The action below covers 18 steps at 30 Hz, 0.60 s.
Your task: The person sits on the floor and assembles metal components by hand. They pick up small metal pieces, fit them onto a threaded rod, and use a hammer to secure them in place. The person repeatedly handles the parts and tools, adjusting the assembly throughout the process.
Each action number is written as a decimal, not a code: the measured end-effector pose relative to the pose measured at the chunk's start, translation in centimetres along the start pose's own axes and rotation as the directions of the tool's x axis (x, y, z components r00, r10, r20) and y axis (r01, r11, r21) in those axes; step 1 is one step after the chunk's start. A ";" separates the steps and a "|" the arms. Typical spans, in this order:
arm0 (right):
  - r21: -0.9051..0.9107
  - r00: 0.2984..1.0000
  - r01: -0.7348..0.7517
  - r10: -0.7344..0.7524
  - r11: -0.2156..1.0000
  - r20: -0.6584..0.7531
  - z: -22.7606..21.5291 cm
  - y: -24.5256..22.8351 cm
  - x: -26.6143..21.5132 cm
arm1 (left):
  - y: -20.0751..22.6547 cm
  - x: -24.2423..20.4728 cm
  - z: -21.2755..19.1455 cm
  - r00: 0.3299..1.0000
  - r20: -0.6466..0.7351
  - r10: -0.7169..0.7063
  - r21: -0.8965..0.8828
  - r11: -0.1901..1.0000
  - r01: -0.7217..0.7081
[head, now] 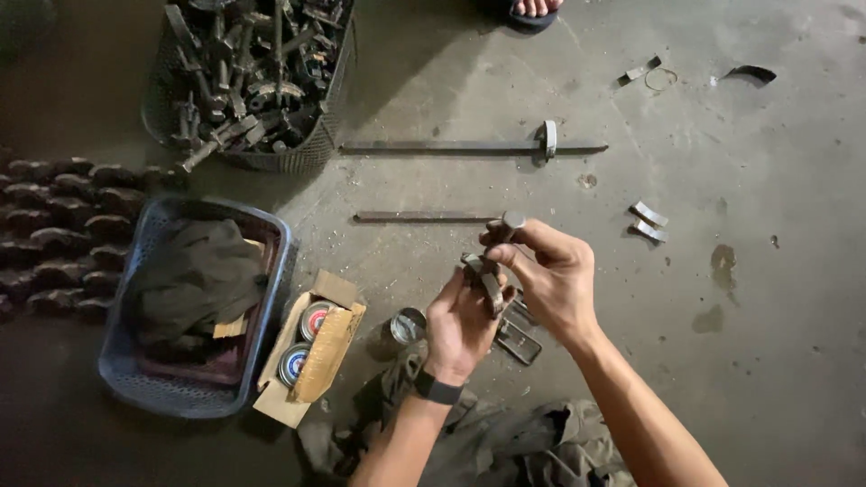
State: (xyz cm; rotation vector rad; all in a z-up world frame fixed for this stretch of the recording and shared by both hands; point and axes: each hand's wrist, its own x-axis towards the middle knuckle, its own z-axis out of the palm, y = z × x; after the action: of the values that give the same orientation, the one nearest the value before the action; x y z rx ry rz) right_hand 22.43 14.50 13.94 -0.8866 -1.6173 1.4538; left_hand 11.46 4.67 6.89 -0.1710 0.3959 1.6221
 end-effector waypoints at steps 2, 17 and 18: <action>-0.176 0.996 0.079 -0.083 0.981 -0.013 0.8 -1.7 -0.1 | -0.3 0.1 -0.2 0.999 -0.014 -0.035 -0.106 0.994 0.034; -0.254 0.992 0.105 -0.085 0.962 0.089 0.5 -4.0 -0.4 | -0.9 0.4 -2.1 0.986 0.133 0.095 0.064 0.992 -0.105; -0.234 0.987 0.149 -0.129 0.961 0.096 0.5 -3.6 -0.4 | -0.9 0.4 -2.2 0.988 0.127 0.091 0.042 0.994 -0.097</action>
State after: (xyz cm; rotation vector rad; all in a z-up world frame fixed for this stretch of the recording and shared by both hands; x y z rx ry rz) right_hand 22.20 13.55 17.48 -0.8374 -1.9058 1.2264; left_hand 12.07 4.31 4.54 -0.0144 0.3505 1.7042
